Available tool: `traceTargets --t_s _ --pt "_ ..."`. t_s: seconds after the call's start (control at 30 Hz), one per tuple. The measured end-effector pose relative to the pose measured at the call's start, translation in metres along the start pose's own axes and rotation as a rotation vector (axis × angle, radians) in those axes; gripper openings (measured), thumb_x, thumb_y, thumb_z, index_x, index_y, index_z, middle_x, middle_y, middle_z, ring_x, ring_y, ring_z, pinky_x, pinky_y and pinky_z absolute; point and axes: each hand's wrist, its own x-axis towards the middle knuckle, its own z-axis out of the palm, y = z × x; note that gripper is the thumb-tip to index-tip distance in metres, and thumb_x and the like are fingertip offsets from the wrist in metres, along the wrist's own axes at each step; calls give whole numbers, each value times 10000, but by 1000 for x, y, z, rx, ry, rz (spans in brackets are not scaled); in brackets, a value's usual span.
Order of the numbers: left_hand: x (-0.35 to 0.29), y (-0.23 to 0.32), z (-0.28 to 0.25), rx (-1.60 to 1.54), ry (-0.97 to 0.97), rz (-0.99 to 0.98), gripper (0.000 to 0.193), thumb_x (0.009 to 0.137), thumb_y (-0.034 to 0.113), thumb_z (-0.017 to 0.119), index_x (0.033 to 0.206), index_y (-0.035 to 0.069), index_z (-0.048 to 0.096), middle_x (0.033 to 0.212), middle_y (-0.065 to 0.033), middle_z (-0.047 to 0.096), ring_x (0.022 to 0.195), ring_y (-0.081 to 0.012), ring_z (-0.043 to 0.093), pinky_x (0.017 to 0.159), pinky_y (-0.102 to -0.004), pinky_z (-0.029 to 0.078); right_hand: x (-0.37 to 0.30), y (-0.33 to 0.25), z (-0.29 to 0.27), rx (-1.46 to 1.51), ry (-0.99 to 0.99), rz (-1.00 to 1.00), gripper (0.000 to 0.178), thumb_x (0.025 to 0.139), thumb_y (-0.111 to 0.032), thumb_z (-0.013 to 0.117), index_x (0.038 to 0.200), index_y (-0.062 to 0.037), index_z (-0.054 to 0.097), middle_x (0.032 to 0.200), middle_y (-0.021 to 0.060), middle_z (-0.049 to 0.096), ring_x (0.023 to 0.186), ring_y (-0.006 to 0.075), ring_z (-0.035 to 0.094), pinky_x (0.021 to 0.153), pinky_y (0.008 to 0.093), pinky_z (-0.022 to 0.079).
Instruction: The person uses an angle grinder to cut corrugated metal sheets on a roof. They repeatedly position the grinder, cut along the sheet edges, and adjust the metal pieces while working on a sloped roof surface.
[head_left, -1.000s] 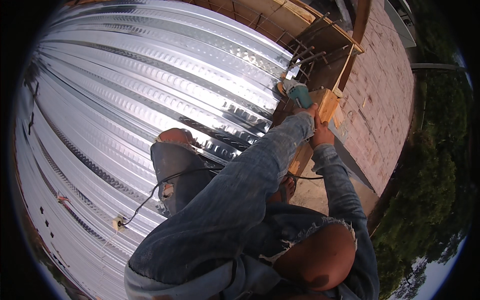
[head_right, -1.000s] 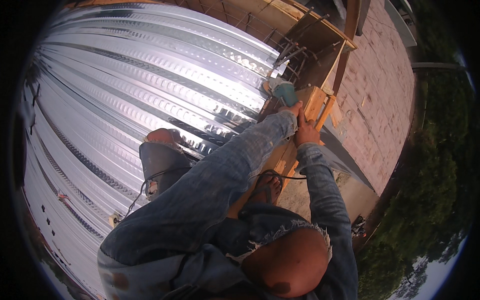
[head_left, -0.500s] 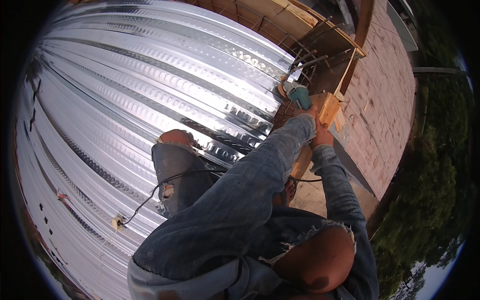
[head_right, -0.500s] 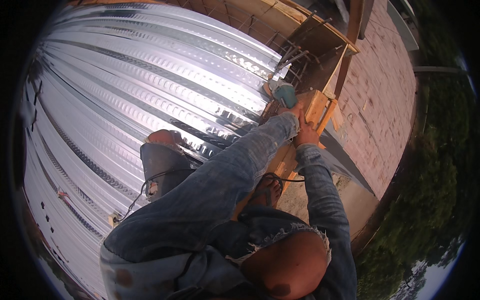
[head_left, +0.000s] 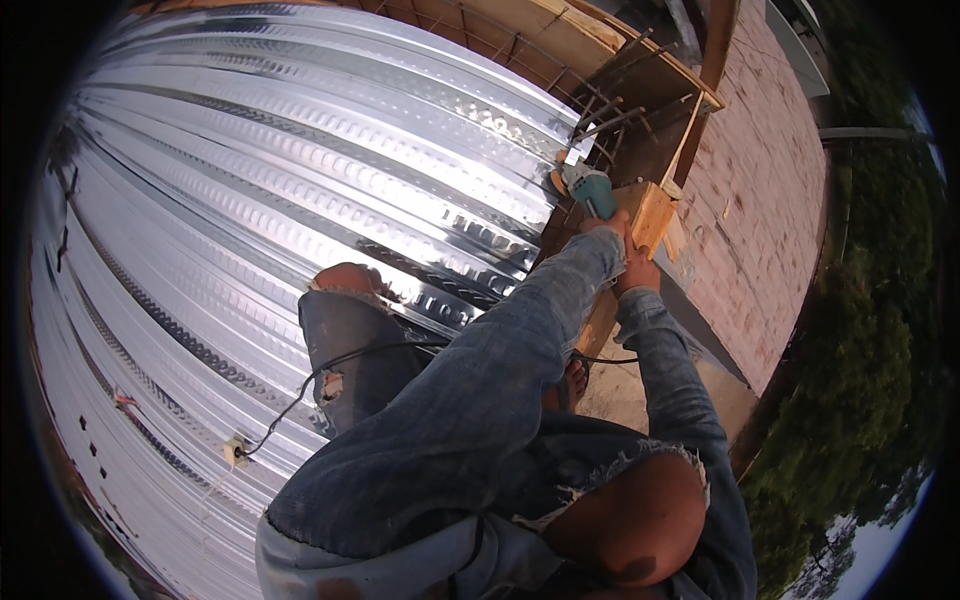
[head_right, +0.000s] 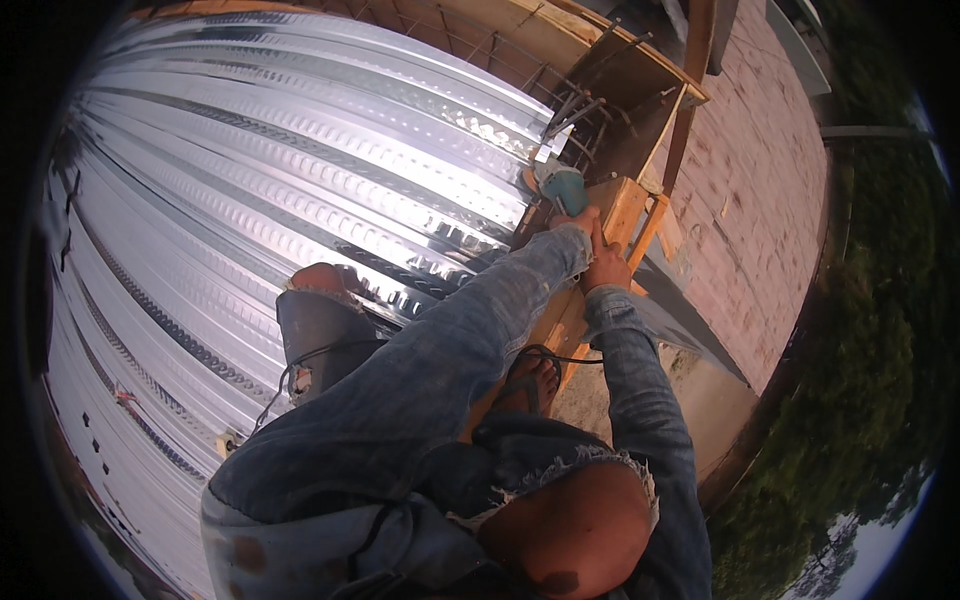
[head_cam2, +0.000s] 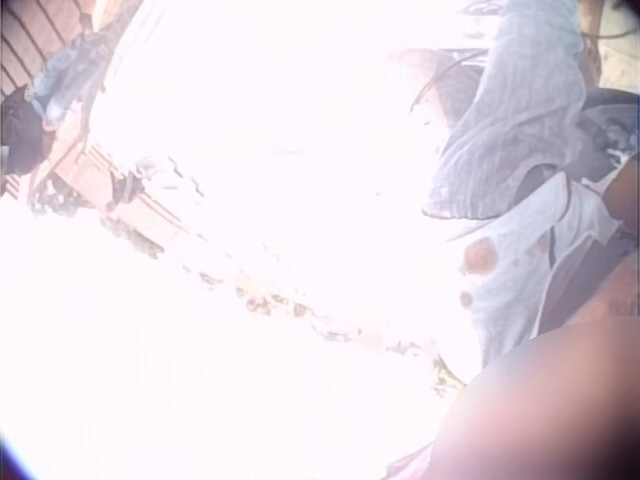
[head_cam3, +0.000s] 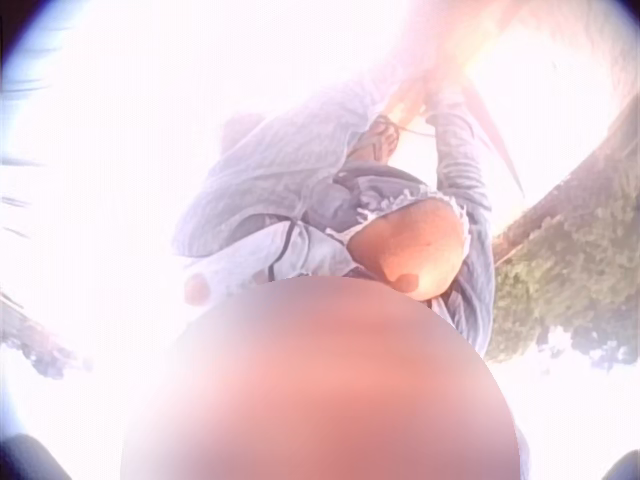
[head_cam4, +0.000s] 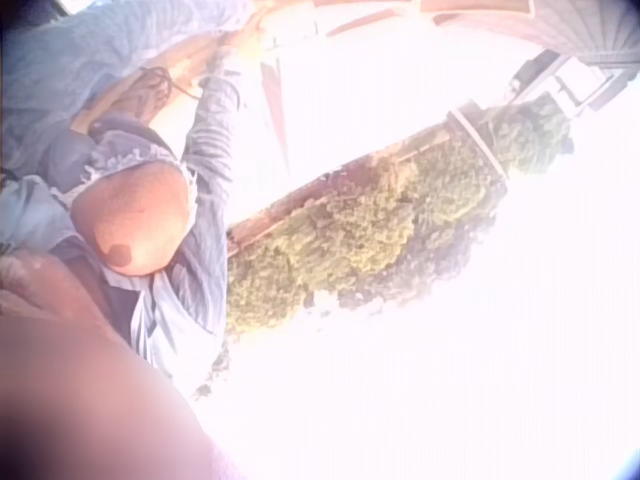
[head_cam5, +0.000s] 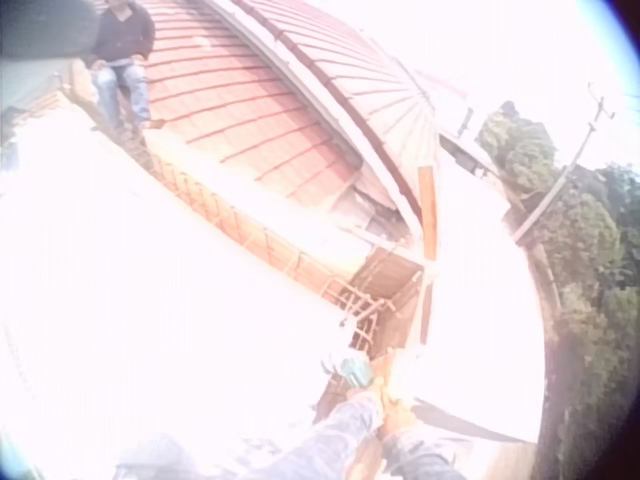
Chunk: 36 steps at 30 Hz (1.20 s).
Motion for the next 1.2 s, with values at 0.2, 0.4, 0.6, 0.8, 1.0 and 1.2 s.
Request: traceTargets --t_s 0.2,0.4,0.6,0.8,1.0,1.2 --pt "-15 5 1 -30 44 -24 563 703 398 697 1006 -62 583 938 -206 637 762 -310 647 665 -385 516 0 2 4 -36 -13 6 781 834 -317 562 1462 -268 101 970 224 527 753 366 644 648 441 520" --pt "-24 7 -11 -24 37 33 614 688 411 706 1030 -82 578 968 -219 634 824 -324 641 729 -389 512 -2 -4 0 -17 -20 3 796 832 -309 568 1462 -273 84 969 226 529 759 370 645 655 453 519" --pt "-14 3 -7 44 56 17 646 683 426 711 1048 -88 569 995 -231 627 861 -323 639 760 -391 508 -1 -1 4 1 -11 -5 823 826 -291 584 1460 -291 60 981 226 523 765 380 642 666 467 517" --pt "-17 6 -6 25 63 11 643 684 428 706 1050 -85 577 956 -226 638 856 -323 642 781 -399 504 -4 -5 -2 15 -29 12 817 826 -281 581 1459 -288 66 1007 226 514 760 384 640 654 466 520" --pt "0 0 -8 93 115 24 613 689 431 703 1011 -81 600 938 -213 648 845 -298 651 767 -378 517 -1 -9 4 -1 -12 0 823 813 -249 583 1460 -275 75 987 233 525 753 381 640 636 451 520" --pt "-29 23 -26 71 10 16 657 688 458 702 1037 -87 588 1000 -218 638 890 -293 649 805 -363 512 4 -15 1 3 -13 -2 832 803 -243 589 1459 -269 78 981 245 533 748 380 641 657 458 518"
